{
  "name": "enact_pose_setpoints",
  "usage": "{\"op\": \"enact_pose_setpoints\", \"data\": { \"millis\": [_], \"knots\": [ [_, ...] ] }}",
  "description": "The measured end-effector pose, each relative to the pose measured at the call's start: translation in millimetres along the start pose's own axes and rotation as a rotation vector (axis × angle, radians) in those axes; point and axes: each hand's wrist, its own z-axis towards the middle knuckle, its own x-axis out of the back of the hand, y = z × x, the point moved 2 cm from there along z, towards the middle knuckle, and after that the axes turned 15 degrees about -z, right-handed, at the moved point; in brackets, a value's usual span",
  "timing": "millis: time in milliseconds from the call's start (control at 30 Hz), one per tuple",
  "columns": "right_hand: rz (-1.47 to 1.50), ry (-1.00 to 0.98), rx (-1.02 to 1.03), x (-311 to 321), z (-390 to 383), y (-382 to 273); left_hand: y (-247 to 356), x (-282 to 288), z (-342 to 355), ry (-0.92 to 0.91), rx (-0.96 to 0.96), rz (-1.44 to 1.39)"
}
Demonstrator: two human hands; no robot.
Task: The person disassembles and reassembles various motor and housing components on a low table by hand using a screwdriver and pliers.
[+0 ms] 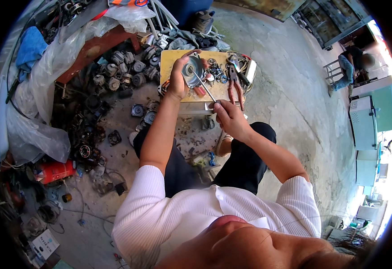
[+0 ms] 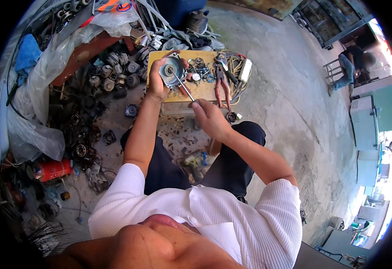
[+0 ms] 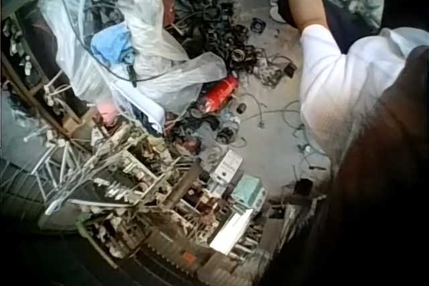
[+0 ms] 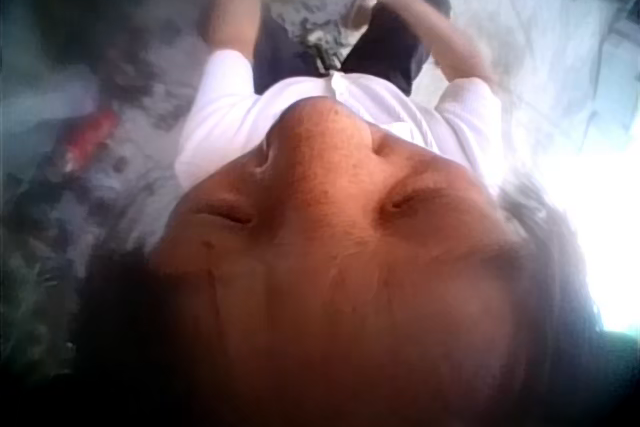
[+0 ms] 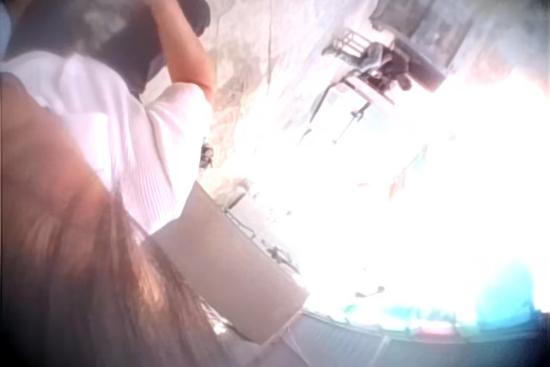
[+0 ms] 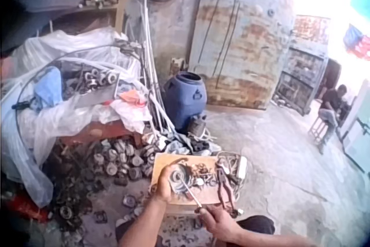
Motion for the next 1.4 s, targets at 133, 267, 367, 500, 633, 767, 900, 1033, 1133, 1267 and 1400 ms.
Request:
{"op": "enact_pose_setpoints", "data": {
  "millis": [133,267,367,500,633,767,900,1033,1133,1267,1400],
  "knots": [
    [0.520,-0.214,-0.242,-12,-7,-20,6,5,2,0.013,-0.014,0.064],
    [0.743,-0.296,-0.279,-25,-9,-19,6,6,0,-0.021,-0.044,0.036],
    [0.878,-0.370,-0.246,-35,-11,-15,5,8,-3,-0.068,-0.054,0.030],
    [0.990,-0.424,-0.242,-41,-16,-7,6,13,-11,-0.079,0.026,0.012],
    [1.094,-0.471,-0.281,-45,-20,-2,9,14,-20,-0.075,0.082,0.011],
    [1.162,-0.506,-0.264,-53,-22,2,12,16,-25,-0.101,0.099,0.015],
    [1.226,-0.565,-0.220,-60,-26,5,13,14,-31,-0.130,0.121,0.020],
    [1.265,-0.613,-0.206,-61,-35,10,14,9,-37,-0.133,0.198,0.003],
    [1.356,-0.681,-0.221,-60,-44,12,14,8,-43,-0.176,0.285,0.012],
    [1.608,-0.757,-0.207,-70,-48,5,12,5,-46,-0.185,0.288,-0.153],
    [1.288,-0.540,-0.244,-67,-37,0,10,22,-38,0.066,0.104,0.008]
  ]
}}
